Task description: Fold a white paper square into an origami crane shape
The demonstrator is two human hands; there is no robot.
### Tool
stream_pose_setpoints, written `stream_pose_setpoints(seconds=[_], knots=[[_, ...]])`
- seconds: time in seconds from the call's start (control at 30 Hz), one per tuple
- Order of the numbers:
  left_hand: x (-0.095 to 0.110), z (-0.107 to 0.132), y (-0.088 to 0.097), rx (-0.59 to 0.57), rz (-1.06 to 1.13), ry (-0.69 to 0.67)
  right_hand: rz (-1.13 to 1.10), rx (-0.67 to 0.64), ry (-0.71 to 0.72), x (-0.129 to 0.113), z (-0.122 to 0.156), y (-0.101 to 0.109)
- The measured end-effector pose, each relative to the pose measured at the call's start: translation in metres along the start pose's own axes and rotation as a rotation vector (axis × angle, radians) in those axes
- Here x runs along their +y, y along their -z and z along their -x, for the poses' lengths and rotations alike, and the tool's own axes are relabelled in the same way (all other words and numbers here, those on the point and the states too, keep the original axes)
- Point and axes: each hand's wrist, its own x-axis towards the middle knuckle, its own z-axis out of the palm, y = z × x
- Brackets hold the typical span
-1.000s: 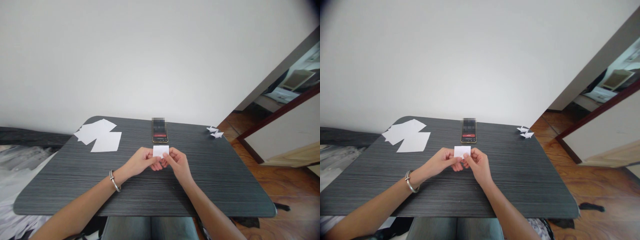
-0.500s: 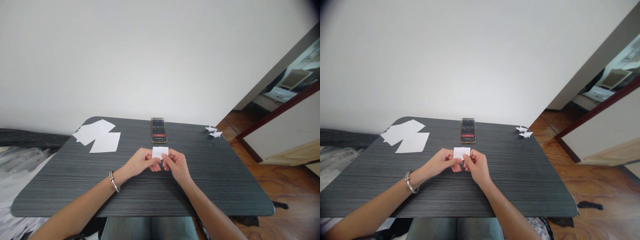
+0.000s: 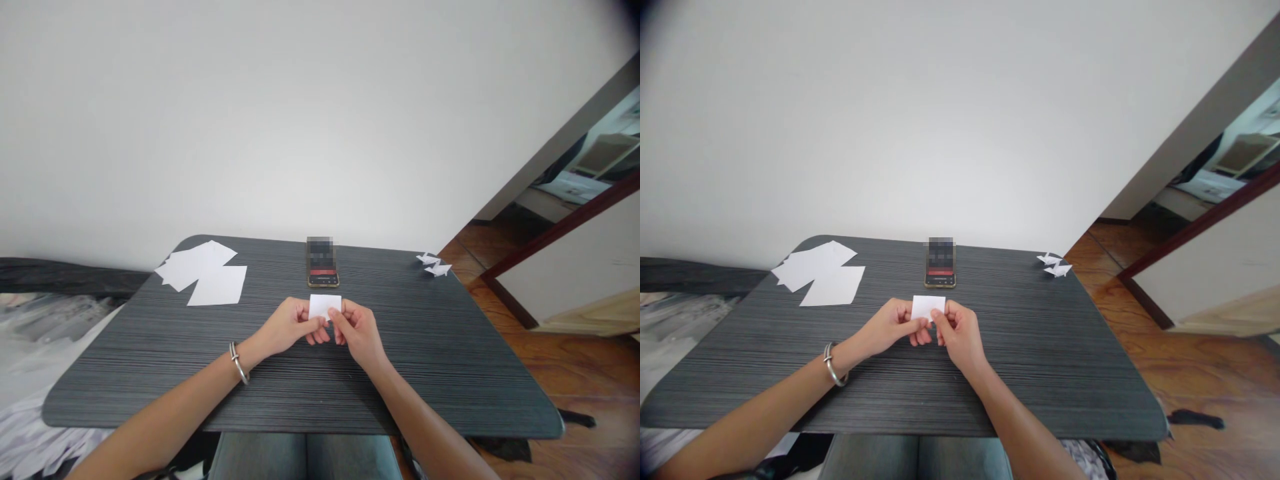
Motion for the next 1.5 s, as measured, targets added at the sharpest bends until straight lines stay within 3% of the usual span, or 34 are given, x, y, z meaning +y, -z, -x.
stream_pose_setpoints(seconds=[0.4, 0.5, 0.67, 0.77, 1.17, 1.4, 1.5], knots=[[0.009, 0.007, 0.015, -0.288, -0.024, -0.051, -0.02, 0.057, 0.0, 0.003, -0.004, 0.005], [0.008, 0.006, 0.013, -0.266, -0.016, -0.053, -0.037, 0.051, -0.007, 0.002, -0.004, 0.004], [0.001, 0.0, 0.011, -0.093, -0.08, -0.014, -0.019, -0.031, -0.028, 0.002, -0.002, 0.001], [0.0, -0.002, 0.012, -0.064, -0.144, -0.018, 0.025, -0.094, -0.039, 0.001, -0.002, 0.0], [0.009, 0.001, 0.026, -0.185, -0.199, 0.034, 0.059, -0.289, -0.151, -0.003, -0.001, 0.01], [0.009, 0.001, 0.032, -0.189, -0.229, 0.026, -0.007, -0.36, -0.243, 0.0, -0.001, 0.012], [0.01, 0.002, 0.034, -0.196, -0.245, 0.038, -0.033, -0.345, -0.219, 0.001, -0.003, 0.014]])
